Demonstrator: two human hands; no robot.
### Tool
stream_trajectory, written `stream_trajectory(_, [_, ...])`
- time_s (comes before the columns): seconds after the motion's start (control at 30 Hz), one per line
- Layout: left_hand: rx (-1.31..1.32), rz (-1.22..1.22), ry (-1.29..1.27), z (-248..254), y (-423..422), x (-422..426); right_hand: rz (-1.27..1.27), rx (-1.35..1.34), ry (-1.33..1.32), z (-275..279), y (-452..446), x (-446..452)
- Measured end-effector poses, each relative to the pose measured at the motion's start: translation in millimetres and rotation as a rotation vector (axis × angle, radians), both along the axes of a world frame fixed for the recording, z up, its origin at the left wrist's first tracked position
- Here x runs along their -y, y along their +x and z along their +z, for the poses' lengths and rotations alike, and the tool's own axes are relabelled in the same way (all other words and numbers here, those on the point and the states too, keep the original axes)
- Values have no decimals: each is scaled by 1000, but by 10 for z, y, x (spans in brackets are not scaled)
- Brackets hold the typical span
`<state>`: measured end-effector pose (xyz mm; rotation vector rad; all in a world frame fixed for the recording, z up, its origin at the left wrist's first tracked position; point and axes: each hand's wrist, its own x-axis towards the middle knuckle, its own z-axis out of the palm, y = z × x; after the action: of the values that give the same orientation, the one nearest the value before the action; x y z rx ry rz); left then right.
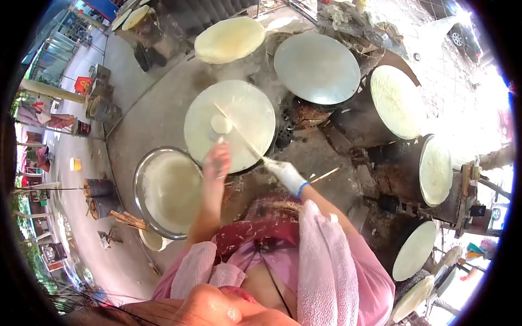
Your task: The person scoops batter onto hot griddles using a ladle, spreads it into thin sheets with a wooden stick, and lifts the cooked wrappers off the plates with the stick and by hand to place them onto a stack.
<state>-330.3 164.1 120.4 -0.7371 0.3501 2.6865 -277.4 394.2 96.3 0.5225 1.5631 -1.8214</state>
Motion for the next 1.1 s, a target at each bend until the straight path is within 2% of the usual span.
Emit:
stream_trajectory(0.03, [-38,8,-53,217,38,96,-51,-90,32,-148,-79,-148])
stream_trajectory(0.1, [-126,-67,588,-122,-59,518,-76,-202,300,-374,-273,-351])
stream_trajectory(0.17, [-133,-244,49,211,-252,495,144,-319,494,-730,-331,-424])
stream_trajectory(0.2, [-139,-324,-220,436,-381,414,291,-312,449,-632,-370,-423])
stream_trajectory(0.27, [-173,-336,-418,907,-735,1,515,-401,282,-322,-391,-597])
stream_trajectory(0.3, [-198,-352,-509,1014,-896,-189,364,-519,155,-548,-400,-768])
stream_trajectory(0.37, [-270,-405,-554,1026,-1203,-579,26,-87,40,-112,-577,-1327])
stream_trajectory(0.47, [-330,-446,-607,1112,-1685,-1454,-320,-210,201,-73,-858,-2367])
stream_trajectory(0.57, [-434,-529,-564,666,-2280,-2281,-479,-357,320,-283,-1284,-3192])
stream_trajectory(0.6, [-437,-537,-628,537,-2450,-2591,-517,-326,288,-231,-1430,-3373])
stream_trajectory(0.7, [-361,-515,-730,210,-2775,-3545,-345,-473,735,-98,-1762,-3691])
stream_trajectory(0.77, [-359,-451,-697,-129,-2894,-4023,-63,-396,1052,-284,-1932,-3823])
stream_trajectory(0.83, [-366,-425,-872,-378,-2959,-4330,120,-265,1173,-382,-1983,-3884])
stream_trajectory(0.9, [-426,-479,-1145,-615,-3063,-4324,49,-329,1179,-630,-1925,-3995])
stream_trajectory(0.93, [-474,-397,-1356,-753,-3117,-4289,38,-251,1178,-516,-1947,-3997])
stream_trajectory(1.0, [-562,-228,-1773,-958,-3119,-4096,-59,-224,1015,-503,-1990,-3895])
stream_trajectory(1.07, [-694,15,-1982,-836,-3110,-3843,-219,-180,819,-372,-2109,-3657])
stream_trajectory(1.1, [-755,147,-2074,-732,-3101,-3694,-197,-144,702,-426,-2195,-3541])
